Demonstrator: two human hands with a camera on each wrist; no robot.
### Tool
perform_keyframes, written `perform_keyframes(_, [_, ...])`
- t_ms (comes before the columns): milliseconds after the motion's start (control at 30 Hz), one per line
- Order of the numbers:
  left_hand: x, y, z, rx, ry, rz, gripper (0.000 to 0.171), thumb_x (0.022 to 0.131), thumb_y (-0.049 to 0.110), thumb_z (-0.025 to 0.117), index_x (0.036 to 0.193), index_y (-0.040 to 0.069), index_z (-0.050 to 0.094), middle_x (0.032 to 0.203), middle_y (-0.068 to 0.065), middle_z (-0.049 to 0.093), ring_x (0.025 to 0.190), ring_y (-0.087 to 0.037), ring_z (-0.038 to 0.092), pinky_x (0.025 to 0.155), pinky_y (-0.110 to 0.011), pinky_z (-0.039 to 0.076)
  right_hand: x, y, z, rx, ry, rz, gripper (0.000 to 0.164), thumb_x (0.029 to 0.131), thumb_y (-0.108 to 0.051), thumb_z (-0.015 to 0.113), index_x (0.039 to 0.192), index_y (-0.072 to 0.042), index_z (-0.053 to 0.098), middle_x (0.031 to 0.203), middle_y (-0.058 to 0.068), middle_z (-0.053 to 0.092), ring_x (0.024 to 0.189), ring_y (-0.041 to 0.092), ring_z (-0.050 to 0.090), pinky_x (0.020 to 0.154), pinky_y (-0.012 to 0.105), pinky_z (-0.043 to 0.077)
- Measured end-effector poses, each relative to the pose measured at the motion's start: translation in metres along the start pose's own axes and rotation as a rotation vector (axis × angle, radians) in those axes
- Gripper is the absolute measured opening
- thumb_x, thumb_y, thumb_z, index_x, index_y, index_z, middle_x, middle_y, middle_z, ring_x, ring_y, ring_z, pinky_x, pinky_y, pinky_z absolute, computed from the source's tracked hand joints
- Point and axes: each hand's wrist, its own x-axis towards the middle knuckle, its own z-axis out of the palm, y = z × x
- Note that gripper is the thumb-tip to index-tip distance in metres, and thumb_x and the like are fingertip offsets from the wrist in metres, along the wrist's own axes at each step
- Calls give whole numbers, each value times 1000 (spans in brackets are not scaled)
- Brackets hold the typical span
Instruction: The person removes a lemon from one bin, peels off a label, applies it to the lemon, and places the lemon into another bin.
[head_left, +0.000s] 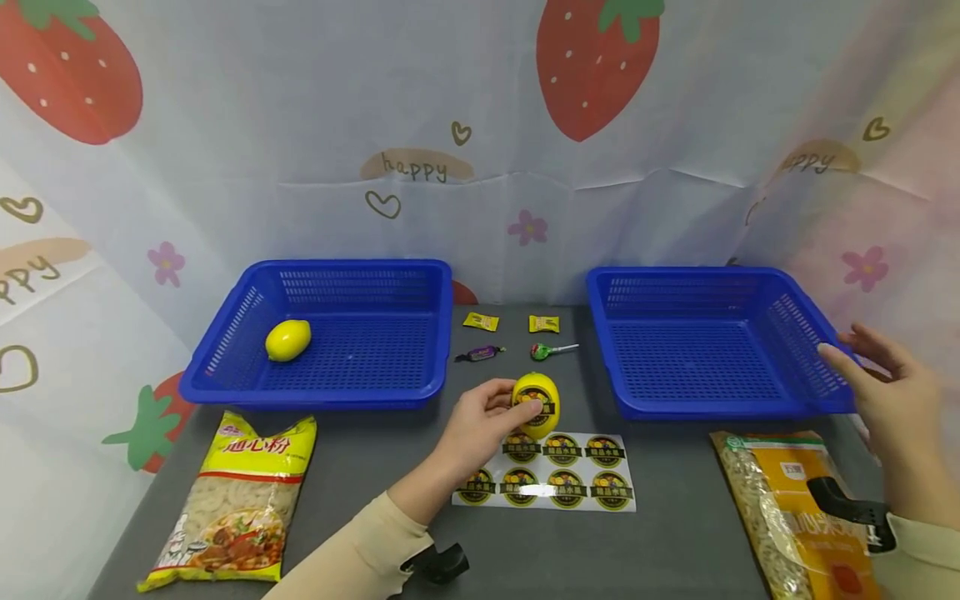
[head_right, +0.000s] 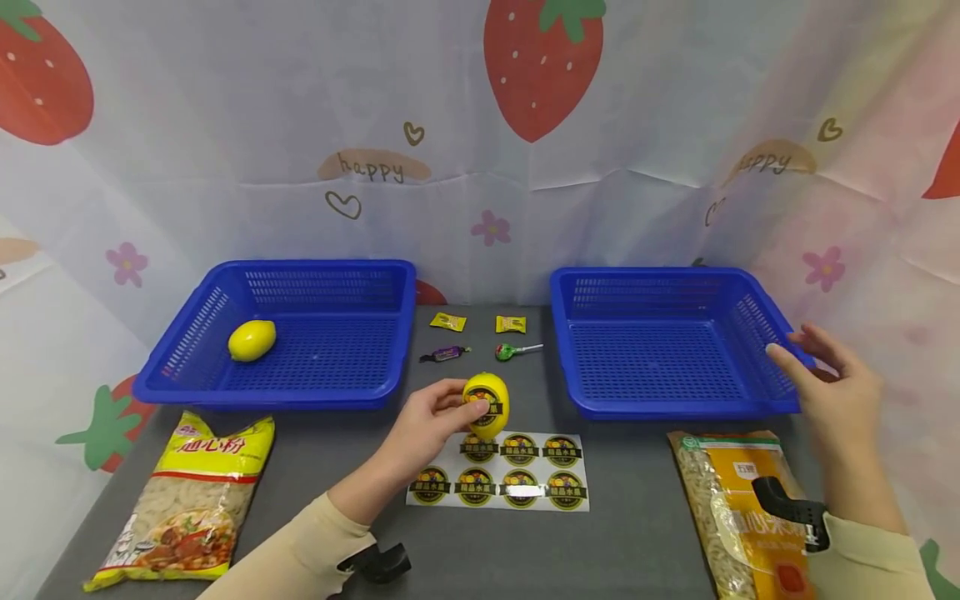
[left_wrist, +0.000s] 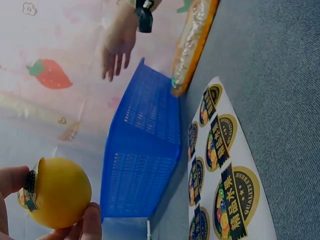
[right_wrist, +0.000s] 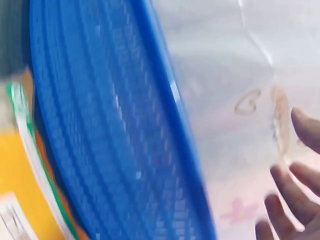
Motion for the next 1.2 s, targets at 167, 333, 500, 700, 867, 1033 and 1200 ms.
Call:
perform_keyframes(167, [2, 5, 5, 3, 6, -28, 52, 94, 36, 72, 134, 5, 60, 121, -12, 68, 99, -18, 72, 89, -41, 58, 10, 15, -8, -106, -10, 172, 72, 101, -40, 59, 162, -28, 22, 168, 10, 20, 153, 38, 21, 123, 52, 22])
perform_keyframes(333, [11, 16, 17, -47, -8, -43, 52, 93, 36, 73, 133, 4, 60, 121, -12, 68, 100, -20, 72, 87, -38, 60, 16, 30, -14, -130, -109, 235, 79, 103, -36, 53, 163, -17, 6, 168, 19, 8, 151, 49, 15, 116, 64, 22])
perform_keyframes(500, [26, 26, 33, -67, -29, -41, 47, 93, 34, 74, 129, 6, 64, 117, -9, 70, 97, -19, 72, 85, -34, 60, 20, 41, -17, -145, -174, 211, 77, 103, -17, 49, 161, -5, -1, 165, 27, 9, 143, 56, 28, 111, 61, 28])
perform_keyframes(700, [39, 36, 56, -81, -63, -47, 45, 94, 33, 74, 128, 5, 64, 114, -5, 71, 94, -15, 72, 82, -30, 60, 24, 47, -17, -227, -194, 163, 65, 102, -10, 45, 157, 4, 15, 150, 41, 35, 111, 49, 51, 104, 56, 39])
perform_keyframes(867, [48, 43, 80, -84, -68, -66, 41, 91, 33, 76, 123, 8, 67, 108, -1, 73, 88, -13, 71, 79, -29, 60, 23, 48, -15, -202, -183, 199, 64, 102, -11, 41, 158, 1, 12, 153, 40, 30, 123, 56, 42, 107, 64, 34])
perform_keyframes(1033, [56, 51, 98, -40, -45, -86, 36, 89, 36, 78, 114, 12, 68, 102, 3, 72, 81, -12, 70, 74, -28, 60, 23, 49, -12, -220, -181, 227, 63, 103, -15, 41, 159, -2, 14, 153, 38, 33, 122, 52, 44, 106, 61, 38])
perform_keyframes(1200, [64, 61, 111, 16, 0, -91, 37, 87, 41, 80, 110, 14, 69, 97, 5, 71, 77, -13, 69, 71, -29, 59, 27, 47, -9, -232, -191, 220, 63, 104, -18, 42, 159, -3, 15, 152, 38, 36, 117, 49, 48, 106, 60, 39])
